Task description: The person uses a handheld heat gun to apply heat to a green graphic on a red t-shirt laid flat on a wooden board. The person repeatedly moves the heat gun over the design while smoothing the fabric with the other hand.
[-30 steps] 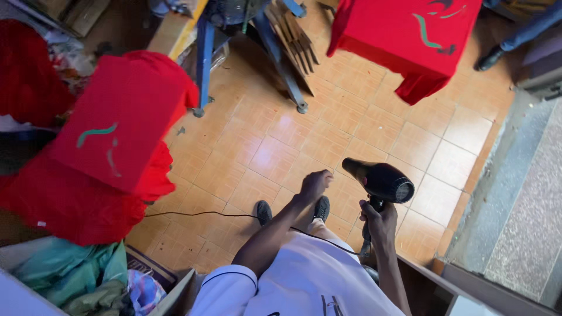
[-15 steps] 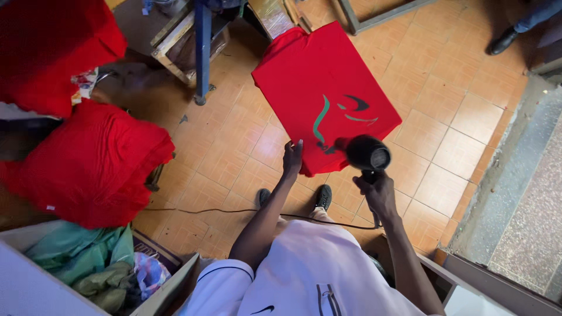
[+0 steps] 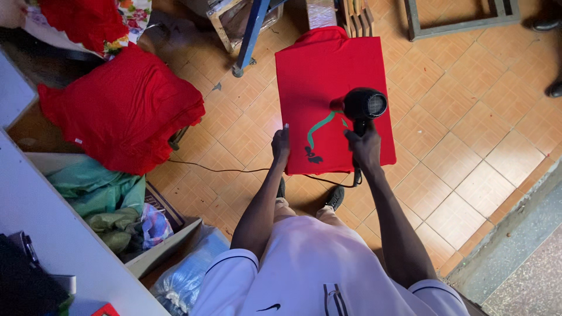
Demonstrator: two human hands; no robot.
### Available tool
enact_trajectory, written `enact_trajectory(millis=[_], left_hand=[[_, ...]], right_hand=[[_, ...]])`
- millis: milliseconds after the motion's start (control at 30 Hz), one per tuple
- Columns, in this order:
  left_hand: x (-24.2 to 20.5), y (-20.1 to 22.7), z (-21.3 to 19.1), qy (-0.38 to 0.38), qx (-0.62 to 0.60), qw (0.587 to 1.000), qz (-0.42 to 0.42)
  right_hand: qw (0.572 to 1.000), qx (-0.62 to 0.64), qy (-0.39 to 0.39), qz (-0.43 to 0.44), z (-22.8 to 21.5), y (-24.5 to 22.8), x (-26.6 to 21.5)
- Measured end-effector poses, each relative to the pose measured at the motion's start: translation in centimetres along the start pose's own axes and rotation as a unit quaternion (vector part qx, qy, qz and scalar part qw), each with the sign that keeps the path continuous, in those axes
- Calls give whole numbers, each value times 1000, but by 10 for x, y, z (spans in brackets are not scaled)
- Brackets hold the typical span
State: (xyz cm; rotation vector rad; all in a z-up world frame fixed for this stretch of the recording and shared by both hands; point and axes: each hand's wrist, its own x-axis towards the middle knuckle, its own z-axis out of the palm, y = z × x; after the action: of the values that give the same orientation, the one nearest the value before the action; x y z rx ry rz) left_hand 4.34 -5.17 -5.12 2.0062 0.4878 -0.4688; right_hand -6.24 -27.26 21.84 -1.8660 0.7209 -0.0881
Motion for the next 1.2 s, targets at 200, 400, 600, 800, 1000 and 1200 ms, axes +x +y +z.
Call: enact_trajectory(millis=[200, 400, 600, 800, 1000, 1200], left_hand=[[-33, 28, -7, -12, -58, 997, -42], [-28, 26, -17, -16, -42, 998, -38], [-15, -3, -20, 33, 6, 999, -16], [-71, 25, -27, 203, 134, 963, 115], [-105, 42, -31, 211, 330, 868, 304], [-101, 26, -22, 239, 291, 812, 445]], right_hand=[[997, -10, -80, 2, 10, 20, -30], [989, -63, -136, 10, 10, 41, -89], [991, -80, -103, -13, -11, 109, -116], [998, -45, 5, 54, -47, 70, -118], [996, -38, 39, 67, -56, 41, -101], [997, 54, -27, 49, -20, 7, -100]])
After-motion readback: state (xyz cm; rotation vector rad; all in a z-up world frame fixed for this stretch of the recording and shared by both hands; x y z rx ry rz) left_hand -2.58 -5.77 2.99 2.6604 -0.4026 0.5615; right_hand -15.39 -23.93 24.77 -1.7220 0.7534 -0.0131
